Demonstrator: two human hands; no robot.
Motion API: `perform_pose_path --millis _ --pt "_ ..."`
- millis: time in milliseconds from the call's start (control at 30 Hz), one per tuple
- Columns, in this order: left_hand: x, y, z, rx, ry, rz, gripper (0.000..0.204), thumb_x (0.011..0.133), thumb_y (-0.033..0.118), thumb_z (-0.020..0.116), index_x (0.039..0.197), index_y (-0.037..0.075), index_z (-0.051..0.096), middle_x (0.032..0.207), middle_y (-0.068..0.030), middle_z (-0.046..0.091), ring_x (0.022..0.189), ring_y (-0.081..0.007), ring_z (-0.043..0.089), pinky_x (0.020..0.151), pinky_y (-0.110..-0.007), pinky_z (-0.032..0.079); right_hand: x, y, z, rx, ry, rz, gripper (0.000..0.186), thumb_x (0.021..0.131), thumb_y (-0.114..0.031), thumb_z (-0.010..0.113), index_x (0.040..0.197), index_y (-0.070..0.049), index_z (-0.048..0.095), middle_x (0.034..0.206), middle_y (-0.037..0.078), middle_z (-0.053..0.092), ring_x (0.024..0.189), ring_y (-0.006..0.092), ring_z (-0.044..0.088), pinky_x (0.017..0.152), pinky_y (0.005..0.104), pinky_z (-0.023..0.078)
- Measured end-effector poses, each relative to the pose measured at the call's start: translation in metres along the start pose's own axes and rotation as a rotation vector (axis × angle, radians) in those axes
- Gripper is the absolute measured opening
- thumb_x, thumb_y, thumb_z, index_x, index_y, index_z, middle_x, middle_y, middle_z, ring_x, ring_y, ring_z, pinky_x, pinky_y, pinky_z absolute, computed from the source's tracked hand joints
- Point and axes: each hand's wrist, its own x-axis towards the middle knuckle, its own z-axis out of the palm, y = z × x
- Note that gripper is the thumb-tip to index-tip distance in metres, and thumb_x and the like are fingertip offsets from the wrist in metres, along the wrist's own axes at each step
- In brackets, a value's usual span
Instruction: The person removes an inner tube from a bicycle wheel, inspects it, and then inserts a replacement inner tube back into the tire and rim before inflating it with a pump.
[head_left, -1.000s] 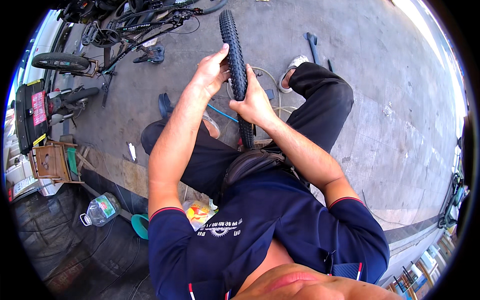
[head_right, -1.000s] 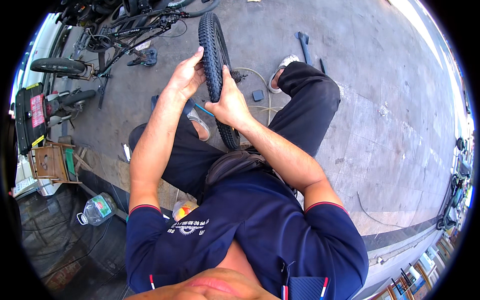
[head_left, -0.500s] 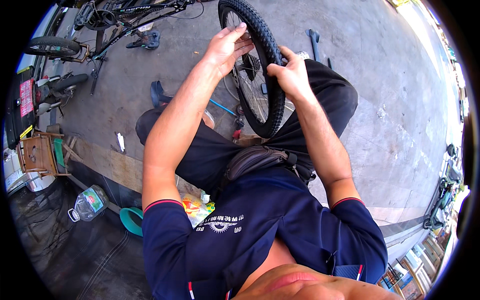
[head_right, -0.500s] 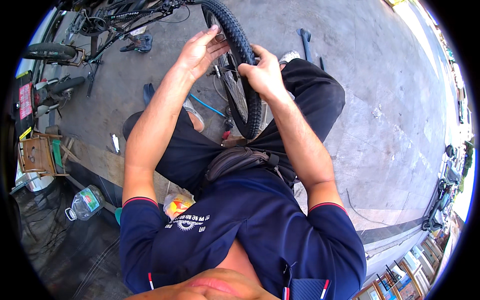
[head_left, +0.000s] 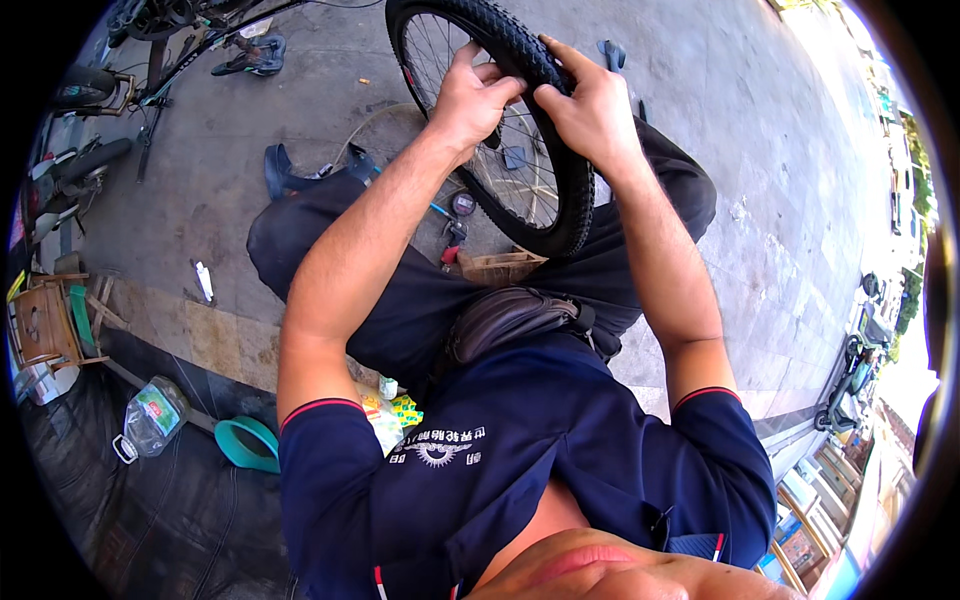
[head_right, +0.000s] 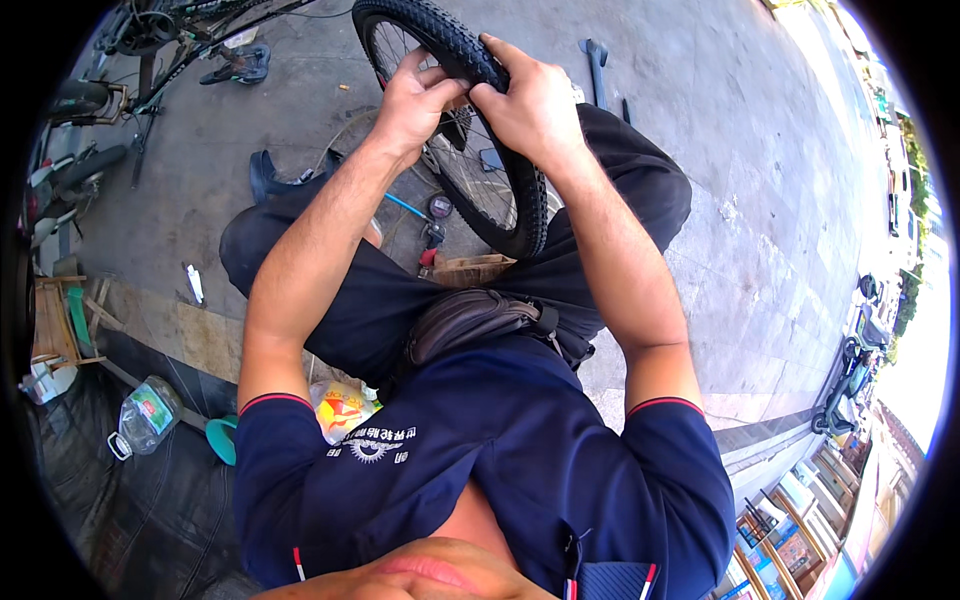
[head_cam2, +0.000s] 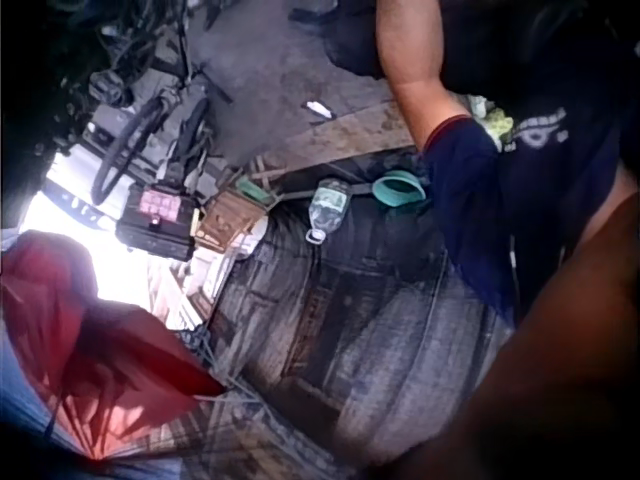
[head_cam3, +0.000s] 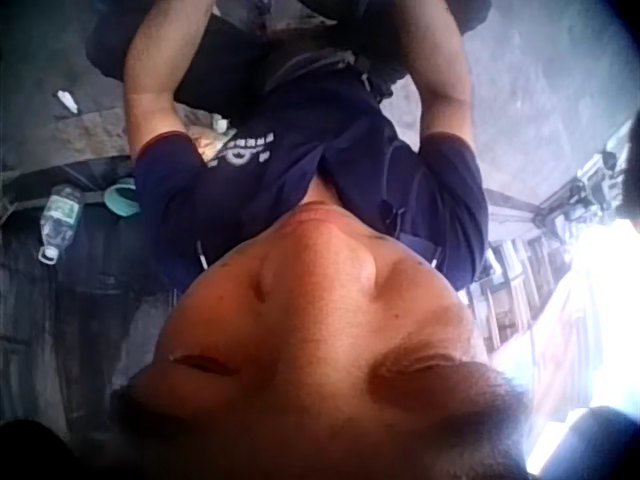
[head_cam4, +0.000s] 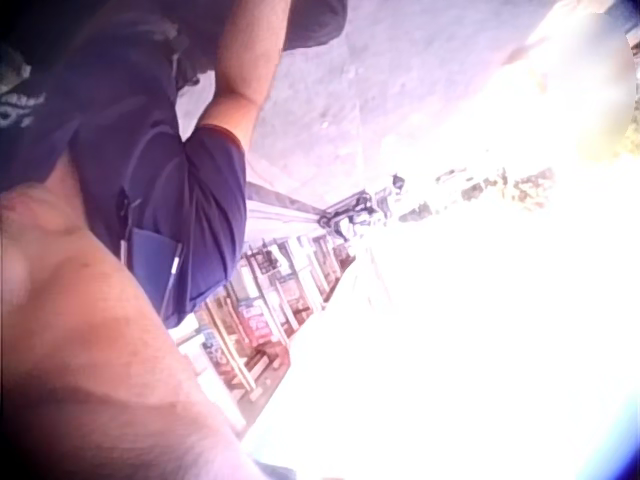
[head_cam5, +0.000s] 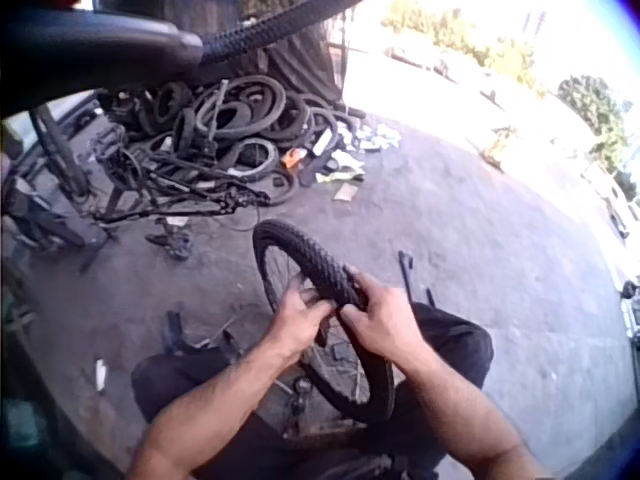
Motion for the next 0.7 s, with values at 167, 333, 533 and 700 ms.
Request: perform_pose_path --millis 167,333,533,700 --pt "-0.014 0.002 -0.002 -0.033 0.099 0.038 0.057 0.092 -0.008 0.059 0.144 -0.005 0.035 0.117 -0.0167 0.069 0.102 -0.0218 0.07 0.087 -0.033 0.059 0.003 0.012 0.005 0.363 -0.153 0.158 0.057 0.081 -0.007 0.069 0.137 -0.005 0.065 0.093 0.015 0.076 0.08 0.0153 0.071 0.077 0.0313 0.058" --pt "-0.033 0.007 -0.008 -0.076 0.136 0.047 0.06 0.09 -0.008 0.06 0.144 -0.004 0.033 0.12 -0.0165 0.067 0.105 -0.0202 0.069 0.086 -0.032 0.058 -0.001 0.009 0.009 0.422 -0.276 0.172 0.059 0.083 0.002 0.067 0.142 -0.005 0.061 0.102 0.007 0.073 0.091 0.0077 0.065 0.084 0.0252 0.056" --pt "-0.022 0.005 -0.027 -0.007 0.139 0.037 0.064 0.087 -0.01 0.062 0.144 -0.007 0.031 0.118 -0.0187 0.068 0.103 -0.0232 0.07 0.086 -0.032 0.06 0.013 -0.024 0.006 0.524 -0.255 0.048 0.05 0.094 -0.03 0.072 0.129 0.004 0.064 0.103 0.012 0.076 0.088 0.0202 0.072 0.078 0.0339 0.058" --pt "-0.014 0.008 -0.023 0.003 0.251 0.07 0.042 0.096 0.001 0.061 0.136 -0.003 0.047 0.114 -0.0092 0.067 0.096 -0.0141 0.067 0.077 -0.026 0.054 -0.009 -0.042 -0.001 0.115 -0.117 -0.074 0.059 0.083 -0.005 0.069 0.14 0.003 0.054 0.104 0.009 0.073 0.09 0.0212 0.071 0.086 0.0358 0.057"
